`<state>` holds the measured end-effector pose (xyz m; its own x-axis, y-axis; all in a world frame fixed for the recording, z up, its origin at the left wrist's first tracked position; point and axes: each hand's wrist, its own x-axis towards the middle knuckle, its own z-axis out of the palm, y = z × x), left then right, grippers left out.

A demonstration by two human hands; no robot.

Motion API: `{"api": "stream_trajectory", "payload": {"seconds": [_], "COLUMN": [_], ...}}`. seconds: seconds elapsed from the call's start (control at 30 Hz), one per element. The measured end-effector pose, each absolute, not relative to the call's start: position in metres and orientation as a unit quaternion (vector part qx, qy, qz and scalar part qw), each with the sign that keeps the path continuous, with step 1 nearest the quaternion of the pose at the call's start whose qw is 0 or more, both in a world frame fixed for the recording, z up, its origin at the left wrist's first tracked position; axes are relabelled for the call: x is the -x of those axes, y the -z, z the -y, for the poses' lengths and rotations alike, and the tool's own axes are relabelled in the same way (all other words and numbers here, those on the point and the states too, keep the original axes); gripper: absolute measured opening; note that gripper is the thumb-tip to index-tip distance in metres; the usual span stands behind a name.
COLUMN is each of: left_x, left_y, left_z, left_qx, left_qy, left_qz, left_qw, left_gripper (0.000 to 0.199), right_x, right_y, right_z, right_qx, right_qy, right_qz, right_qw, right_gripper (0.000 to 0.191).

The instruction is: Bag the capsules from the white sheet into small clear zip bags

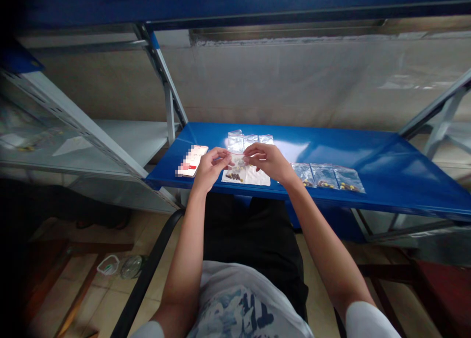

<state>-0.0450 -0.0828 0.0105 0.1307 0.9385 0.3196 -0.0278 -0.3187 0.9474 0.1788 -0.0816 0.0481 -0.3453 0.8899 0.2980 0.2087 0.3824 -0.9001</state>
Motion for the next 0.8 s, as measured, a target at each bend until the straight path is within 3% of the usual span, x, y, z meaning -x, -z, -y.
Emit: {"api": "stream_trajectory", "payload": {"seconds": [0.23,0.57,0.8], "left_x": [0.0464,0.0504,0.0474], "left_y": [-0.0108,-0.0105,-0.0129], "left_z": [0.0846,0.0874,0.0868], "left_qx": [-0.626,-0.653,-0.634], "left_qy": [-0.491,-0.448,-0.495], "left_qz": [-0.365,-0.378,-0.361], "left_qw": [0.483,0.480,0.472], "left_gripper": [0.040,0.031,0.031], "right_x": [-0.1794,-0.1862,-0.1853], "right_y": [-0.0464,-0.0471,-0.0468], "right_z": [0.0797,0.0783,0.0785], "right_qx": [0.402,0.409,0.399], "right_qy": [-0.388,-0.393,-0.423], "right_qz": [0.675,0.691,0.684], "right_qw": [0.481,0.447,0.441], "right_gripper": [0.031,0.032,0.038]}}
